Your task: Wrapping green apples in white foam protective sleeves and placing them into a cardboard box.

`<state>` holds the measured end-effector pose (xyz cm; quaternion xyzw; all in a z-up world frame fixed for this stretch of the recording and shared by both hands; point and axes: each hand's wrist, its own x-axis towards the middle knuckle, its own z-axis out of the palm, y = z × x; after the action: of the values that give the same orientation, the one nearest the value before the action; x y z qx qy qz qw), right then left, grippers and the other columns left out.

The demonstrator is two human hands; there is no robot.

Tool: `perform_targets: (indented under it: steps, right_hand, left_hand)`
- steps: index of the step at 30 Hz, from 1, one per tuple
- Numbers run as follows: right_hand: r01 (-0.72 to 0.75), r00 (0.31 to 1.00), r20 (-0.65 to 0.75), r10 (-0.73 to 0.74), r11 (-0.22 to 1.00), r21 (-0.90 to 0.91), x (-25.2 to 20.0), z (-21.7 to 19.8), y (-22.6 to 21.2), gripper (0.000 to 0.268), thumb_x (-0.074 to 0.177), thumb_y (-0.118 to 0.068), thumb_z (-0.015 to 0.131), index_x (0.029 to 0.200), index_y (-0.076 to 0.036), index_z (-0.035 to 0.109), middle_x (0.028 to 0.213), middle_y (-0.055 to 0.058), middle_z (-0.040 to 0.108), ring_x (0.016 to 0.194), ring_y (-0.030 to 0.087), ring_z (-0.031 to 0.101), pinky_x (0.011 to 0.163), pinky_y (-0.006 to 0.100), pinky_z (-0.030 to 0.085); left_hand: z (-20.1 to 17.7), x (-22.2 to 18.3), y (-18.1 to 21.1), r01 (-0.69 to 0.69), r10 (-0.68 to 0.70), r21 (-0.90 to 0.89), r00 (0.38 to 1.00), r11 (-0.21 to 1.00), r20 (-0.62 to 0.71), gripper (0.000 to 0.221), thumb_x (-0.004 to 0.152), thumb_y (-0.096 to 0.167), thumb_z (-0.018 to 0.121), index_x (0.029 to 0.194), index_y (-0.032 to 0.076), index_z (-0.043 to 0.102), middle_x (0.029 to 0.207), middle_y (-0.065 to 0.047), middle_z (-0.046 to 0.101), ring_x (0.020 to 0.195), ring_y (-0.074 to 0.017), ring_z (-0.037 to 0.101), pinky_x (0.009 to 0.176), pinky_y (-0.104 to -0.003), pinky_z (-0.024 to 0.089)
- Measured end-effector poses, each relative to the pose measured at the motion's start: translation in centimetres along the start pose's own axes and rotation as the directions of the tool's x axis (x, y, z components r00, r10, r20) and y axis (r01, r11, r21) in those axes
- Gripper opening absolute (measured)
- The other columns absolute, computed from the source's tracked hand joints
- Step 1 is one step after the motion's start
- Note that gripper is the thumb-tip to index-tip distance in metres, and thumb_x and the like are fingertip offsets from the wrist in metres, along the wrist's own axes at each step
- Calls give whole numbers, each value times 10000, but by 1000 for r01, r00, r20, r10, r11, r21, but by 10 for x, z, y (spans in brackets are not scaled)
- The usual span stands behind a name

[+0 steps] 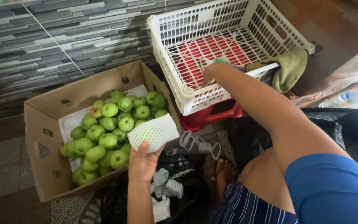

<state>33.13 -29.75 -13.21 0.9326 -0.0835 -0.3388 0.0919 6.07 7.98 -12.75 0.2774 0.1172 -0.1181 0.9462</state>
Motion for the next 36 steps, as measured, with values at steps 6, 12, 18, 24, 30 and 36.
perform_targets:
  steps: [6,12,18,24,30,36]
  right_hand:
    - [33,998,57,-38,996,87,-26,-10,0,505,866,-478,773,1140,-54,771,1157,177,758,1140,348,699,990,492,530]
    - [25,999,-23,-26,998,-49,-3,1,14,542,827,-420,834,1248,-89,746,1309,167,716,1273,355,639,1061,513,495]
    - [11,955,-298,-2,999,30,-72,-17,18,486,836,-508,733,1129,-126,801,1244,160,743,1227,361,665,997,574,517]
    - [173,836,-547,45,924,340,-171,-56,9,228,966,-234,664,1105,-56,693,1017,167,716,896,316,685,745,484,559]
    - [619,730,-673,-121,535,575,-330,-33,-13,165,1086,-122,599,1004,-29,708,776,95,714,591,133,663,590,258,607]
    - [633,770,-519,-371,341,695,-331,54,-53,260,960,-194,611,1146,-57,733,888,220,750,662,253,654,495,386,521]
  left_hand:
    - [-17,3,-6,-21,21,22,1000,1000,17,584,883,-14,622,1420,162,472,1337,-169,612,1141,-425,643,936,-676,546]
    - [-4,-14,0,-41,40,18,998,999,45,572,872,23,662,1396,152,473,1283,-172,625,1087,-401,676,885,-628,601]
    - [3,-29,14,-68,68,11,997,998,38,562,871,82,679,1394,144,482,1281,-174,634,1089,-419,677,878,-640,598]
    - [6,-32,13,-10,11,-23,1000,1000,14,629,823,392,710,1374,141,542,1314,-129,645,1172,-343,639,909,-532,588]
    - [13,-45,6,21,13,-83,922,996,386,812,849,489,740,1463,36,466,1474,-218,500,1347,-345,505,1059,-497,458]
    - [30,-55,-15,-90,114,-73,634,993,765,1072,900,532,700,1633,47,86,1630,-205,307,1396,-270,471,1128,-473,456]
